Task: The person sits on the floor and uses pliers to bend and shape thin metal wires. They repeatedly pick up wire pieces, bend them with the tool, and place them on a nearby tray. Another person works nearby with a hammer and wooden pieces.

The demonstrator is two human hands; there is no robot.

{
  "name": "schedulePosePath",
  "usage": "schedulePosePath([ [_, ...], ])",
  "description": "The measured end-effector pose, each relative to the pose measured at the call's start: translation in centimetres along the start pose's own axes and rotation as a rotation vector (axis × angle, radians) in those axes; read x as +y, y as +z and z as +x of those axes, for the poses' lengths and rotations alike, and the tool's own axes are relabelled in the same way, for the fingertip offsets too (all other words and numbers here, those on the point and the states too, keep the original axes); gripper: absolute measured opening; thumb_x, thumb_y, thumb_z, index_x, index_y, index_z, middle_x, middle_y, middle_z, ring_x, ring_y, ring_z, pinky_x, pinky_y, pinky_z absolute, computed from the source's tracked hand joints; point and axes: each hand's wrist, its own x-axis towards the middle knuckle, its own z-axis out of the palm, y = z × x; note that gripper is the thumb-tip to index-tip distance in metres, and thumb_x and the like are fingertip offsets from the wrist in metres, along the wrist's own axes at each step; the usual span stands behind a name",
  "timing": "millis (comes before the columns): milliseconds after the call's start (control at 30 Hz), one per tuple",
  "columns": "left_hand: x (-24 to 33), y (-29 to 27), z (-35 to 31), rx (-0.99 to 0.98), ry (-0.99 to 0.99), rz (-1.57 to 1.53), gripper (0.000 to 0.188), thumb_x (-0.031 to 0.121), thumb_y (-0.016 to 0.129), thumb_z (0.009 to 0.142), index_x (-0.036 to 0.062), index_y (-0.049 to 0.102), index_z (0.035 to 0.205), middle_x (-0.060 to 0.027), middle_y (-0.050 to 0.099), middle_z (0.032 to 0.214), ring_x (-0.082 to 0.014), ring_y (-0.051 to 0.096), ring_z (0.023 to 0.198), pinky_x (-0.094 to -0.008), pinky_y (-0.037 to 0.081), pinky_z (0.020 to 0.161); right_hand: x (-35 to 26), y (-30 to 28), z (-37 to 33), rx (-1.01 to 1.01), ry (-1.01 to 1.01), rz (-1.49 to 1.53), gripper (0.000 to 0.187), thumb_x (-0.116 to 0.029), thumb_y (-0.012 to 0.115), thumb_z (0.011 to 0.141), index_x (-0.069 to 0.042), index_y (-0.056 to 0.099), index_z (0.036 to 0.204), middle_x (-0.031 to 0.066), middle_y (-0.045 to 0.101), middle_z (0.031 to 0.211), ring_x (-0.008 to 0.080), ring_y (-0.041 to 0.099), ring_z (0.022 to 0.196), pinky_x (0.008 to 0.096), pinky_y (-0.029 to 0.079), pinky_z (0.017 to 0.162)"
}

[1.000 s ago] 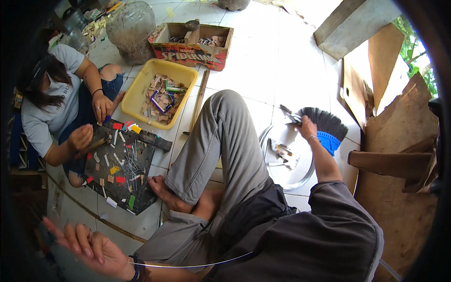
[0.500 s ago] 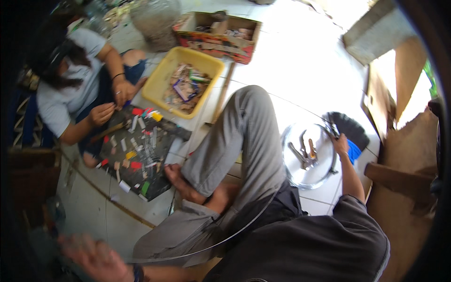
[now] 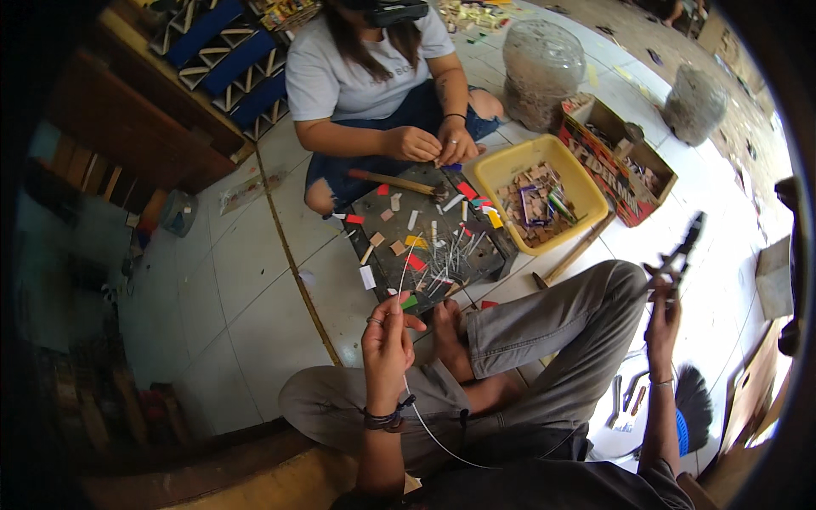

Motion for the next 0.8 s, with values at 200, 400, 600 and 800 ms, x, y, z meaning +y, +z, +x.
schedulePosePath([
  [200, -3.2, 0.8, 0.9, 0.047, 0.008, -0.25, 0.029, 0.024, 0.054, 0.104, 0.0107, 0.058, 0.13, 0.0006, 0.062, 0.094, 0.0029, 0.036, 0.049, -0.0149, 0.025, 0.039, -7.3, 13.1, -5.6, -0.799, -0.037, 0.24, 0.034, -0.021, 0.057, 0.101, -0.005, 0.053, 0.131, 0.0053, 0.063, 0.105, 0.0107, 0.055, 0.094, 0.0283, 0.047, 0.083],
  [400, -6.4, 1.2, 1.1, 0.123, 0.07, -0.188, 0.03, 0.023, 0.056, 0.103, 0.0115, 0.059, 0.13, 0.0023, 0.061, 0.098, 0.004, 0.036, 0.052, -0.0142, 0.025, 0.04, -8.8, 20.1, -9.8, -1.027, 0.076, 0.221, 0.045, -0.026, 0.059, 0.1, -0.002, 0.047, 0.136, 0.0159, 0.066, 0.096, 0.013, 0.058, 0.084, 0.0317, 0.049, 0.077],
  [600, -9.0, 2.2, 0.8, 0.18, 0.147, -0.043, 0.027, 0.011, 0.054, 0.102, -0.0001, 0.06, 0.126, -0.0083, 0.069, 0.112, -0.0109, 0.063, 0.096, -0.0249, 0.05, 0.085, -9.3, 20.4, -9.5, -1.031, 0.062, 0.141, 0.049, -0.029, 0.058, 0.1, 0.0, 0.047, 0.138, 0.0197, 0.067, 0.11, 0.0189, 0.063, 0.102, 0.0341, 0.049, 0.088],
  [800, -8.9, 2.1, 1.2, 0.208, 0.159, -0.096, 0.027, 0.012, 0.056, 0.101, 0.0008, 0.061, 0.125, -0.007, 0.068, 0.112, -0.0096, 0.063, 0.095, -0.023, 0.05, 0.082, -10.3, 19.7, -8.9, -1.028, 0.006, 0.149, 0.053, -0.029, 0.058, 0.1, 0.001, 0.044, 0.141, 0.0259, 0.066, 0.111, 0.0305, 0.067, 0.106, 0.037, 0.05, 0.086],
])
